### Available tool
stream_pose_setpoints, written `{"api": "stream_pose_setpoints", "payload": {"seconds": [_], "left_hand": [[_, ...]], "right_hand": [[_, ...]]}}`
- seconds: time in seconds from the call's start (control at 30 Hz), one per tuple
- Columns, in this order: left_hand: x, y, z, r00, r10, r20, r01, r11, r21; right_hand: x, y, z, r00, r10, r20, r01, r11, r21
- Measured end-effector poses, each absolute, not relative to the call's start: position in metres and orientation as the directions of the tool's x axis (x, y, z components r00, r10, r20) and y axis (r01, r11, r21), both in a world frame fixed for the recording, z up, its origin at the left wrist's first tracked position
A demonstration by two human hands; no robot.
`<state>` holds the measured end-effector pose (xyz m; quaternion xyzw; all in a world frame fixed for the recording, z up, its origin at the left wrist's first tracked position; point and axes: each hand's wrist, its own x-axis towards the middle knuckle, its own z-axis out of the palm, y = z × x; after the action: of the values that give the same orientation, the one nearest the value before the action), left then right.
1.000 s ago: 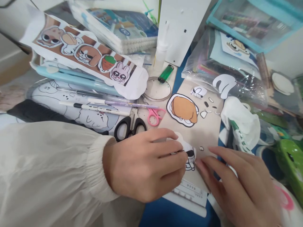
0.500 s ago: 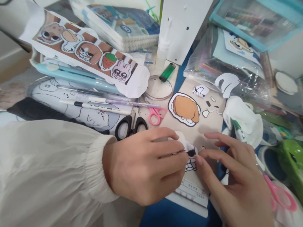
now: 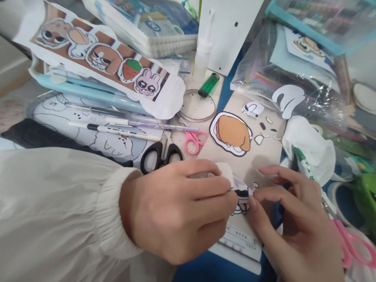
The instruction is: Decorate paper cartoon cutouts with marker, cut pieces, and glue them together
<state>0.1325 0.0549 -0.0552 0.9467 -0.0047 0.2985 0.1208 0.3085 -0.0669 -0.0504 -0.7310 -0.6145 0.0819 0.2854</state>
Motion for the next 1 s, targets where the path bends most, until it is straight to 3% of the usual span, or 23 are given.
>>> {"api": "stream_pose_setpoints", "payload": {"seconds": [0.27, 0.57, 1.0], "left_hand": [[0.1306, 0.0546, -0.0544, 0.835, 0.048, 0.548, -0.086, -0.973, 0.215], [0.1316, 0.0579, -0.0539, 0.857, -0.058, 0.513, -0.151, -0.979, 0.14], [0.1304, 0.0522, -0.0565, 0.885, -0.106, 0.454, -0.181, -0.976, 0.124]], "right_hand": [[0.3112, -0.0674, -0.0524, 0.199, 0.945, 0.26, 0.874, -0.051, -0.483], [0.3106, -0.0667, -0.0525, 0.241, 0.943, 0.228, 0.849, -0.091, -0.521], [0.3138, -0.0667, -0.0526, 0.225, 0.952, 0.207, 0.84, -0.082, -0.536]]}}
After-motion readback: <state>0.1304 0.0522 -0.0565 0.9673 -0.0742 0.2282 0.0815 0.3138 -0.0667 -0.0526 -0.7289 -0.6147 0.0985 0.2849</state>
